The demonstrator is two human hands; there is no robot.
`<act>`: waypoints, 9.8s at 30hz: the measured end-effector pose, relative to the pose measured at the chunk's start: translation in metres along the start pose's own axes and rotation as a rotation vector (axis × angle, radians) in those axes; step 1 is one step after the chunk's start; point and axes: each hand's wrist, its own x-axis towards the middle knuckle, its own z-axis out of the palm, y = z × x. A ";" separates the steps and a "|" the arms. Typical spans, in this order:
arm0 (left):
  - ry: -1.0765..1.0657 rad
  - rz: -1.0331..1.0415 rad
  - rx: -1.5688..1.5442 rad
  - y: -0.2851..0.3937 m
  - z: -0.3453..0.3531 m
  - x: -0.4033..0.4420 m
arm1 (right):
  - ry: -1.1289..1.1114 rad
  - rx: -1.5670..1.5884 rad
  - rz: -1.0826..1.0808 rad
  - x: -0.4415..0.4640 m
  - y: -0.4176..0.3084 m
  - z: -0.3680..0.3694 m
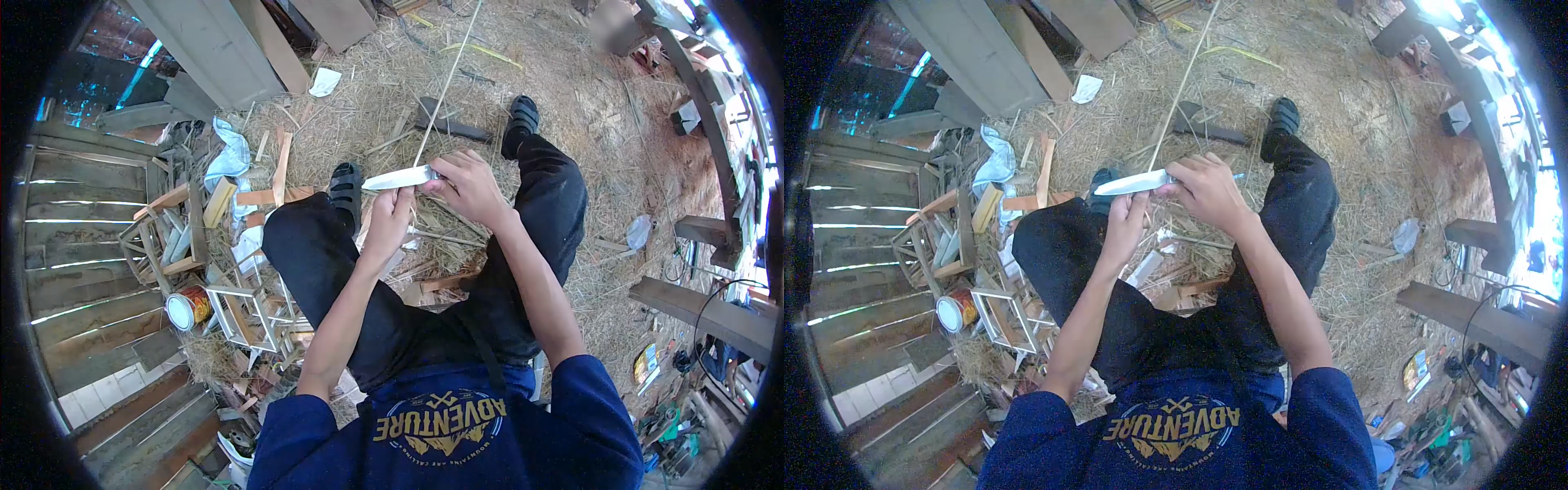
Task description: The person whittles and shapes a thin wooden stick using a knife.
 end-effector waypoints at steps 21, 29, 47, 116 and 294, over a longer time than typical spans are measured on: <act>-0.163 -0.211 -0.223 0.000 -0.012 -0.019 | 0.183 -0.287 0.267 -0.007 0.039 -0.029; -0.148 -0.155 -0.044 0.005 -0.019 -0.008 | 0.210 -0.223 0.266 -0.003 0.034 -0.025; -0.111 -0.058 -0.292 0.010 -0.025 -0.002 | -0.008 -0.140 0.115 0.013 -0.016 -0.016; 0.057 -0.031 -0.134 0.004 -0.080 -0.045 | 0.315 -0.168 0.462 0.055 0.014 -0.011; 0.597 0.136 -0.327 0.095 -0.019 -0.031 | -0.123 0.456 -0.277 0.120 -0.056 -0.009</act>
